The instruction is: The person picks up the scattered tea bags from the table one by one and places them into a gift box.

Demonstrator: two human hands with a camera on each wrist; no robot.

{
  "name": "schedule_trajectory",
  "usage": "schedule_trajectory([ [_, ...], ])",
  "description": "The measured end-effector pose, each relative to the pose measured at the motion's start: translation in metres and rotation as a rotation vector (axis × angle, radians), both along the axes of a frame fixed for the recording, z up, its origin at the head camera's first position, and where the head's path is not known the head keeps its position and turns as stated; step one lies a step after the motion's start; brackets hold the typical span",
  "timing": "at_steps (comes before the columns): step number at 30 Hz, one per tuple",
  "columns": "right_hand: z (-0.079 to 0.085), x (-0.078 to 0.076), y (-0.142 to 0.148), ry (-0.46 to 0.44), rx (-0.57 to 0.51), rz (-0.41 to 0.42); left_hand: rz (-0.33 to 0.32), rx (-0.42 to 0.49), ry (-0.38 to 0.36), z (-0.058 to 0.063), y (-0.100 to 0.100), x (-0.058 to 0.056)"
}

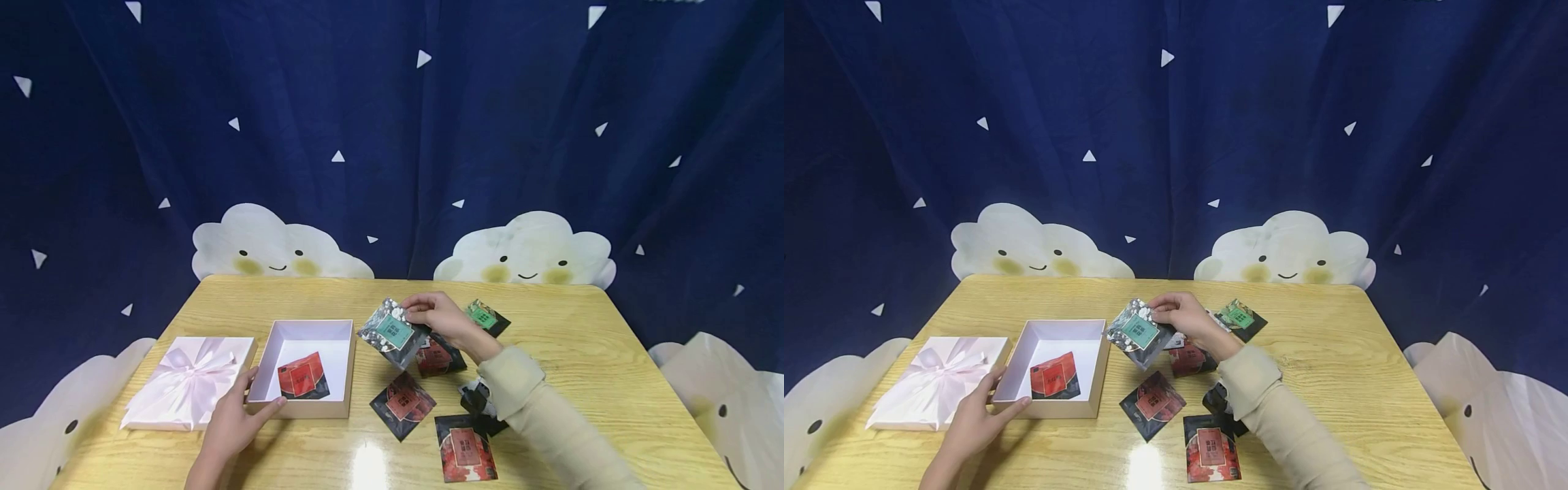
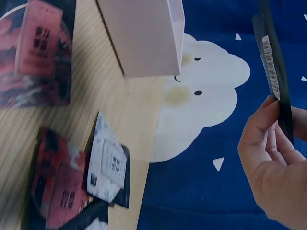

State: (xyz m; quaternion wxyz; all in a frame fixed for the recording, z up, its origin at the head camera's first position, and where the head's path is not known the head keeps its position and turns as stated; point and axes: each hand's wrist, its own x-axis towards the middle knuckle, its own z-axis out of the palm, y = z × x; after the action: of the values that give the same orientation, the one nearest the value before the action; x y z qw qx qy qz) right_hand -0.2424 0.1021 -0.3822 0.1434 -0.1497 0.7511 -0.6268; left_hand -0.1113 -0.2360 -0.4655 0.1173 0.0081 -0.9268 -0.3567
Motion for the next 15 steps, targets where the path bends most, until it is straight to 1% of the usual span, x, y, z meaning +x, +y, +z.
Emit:
schedule_trajectory([
  [3,0.001,-0.002,-0.009,-0.007,-0.011,0.005,-0.001,-0.004,-0.004,0.000,0.000,-0.001],
  [9,0.001,-0.005,-0.029,-0.029,-0.011,-0.022,-0.001,-0.007,-0.011,0.000,0.000,-0.001],
  [15,0.001,-0.006,-0.049,-0.030,-0.029,-0.029,0.000,-0.017,0.008,0.000,-0.001,0.000],
])
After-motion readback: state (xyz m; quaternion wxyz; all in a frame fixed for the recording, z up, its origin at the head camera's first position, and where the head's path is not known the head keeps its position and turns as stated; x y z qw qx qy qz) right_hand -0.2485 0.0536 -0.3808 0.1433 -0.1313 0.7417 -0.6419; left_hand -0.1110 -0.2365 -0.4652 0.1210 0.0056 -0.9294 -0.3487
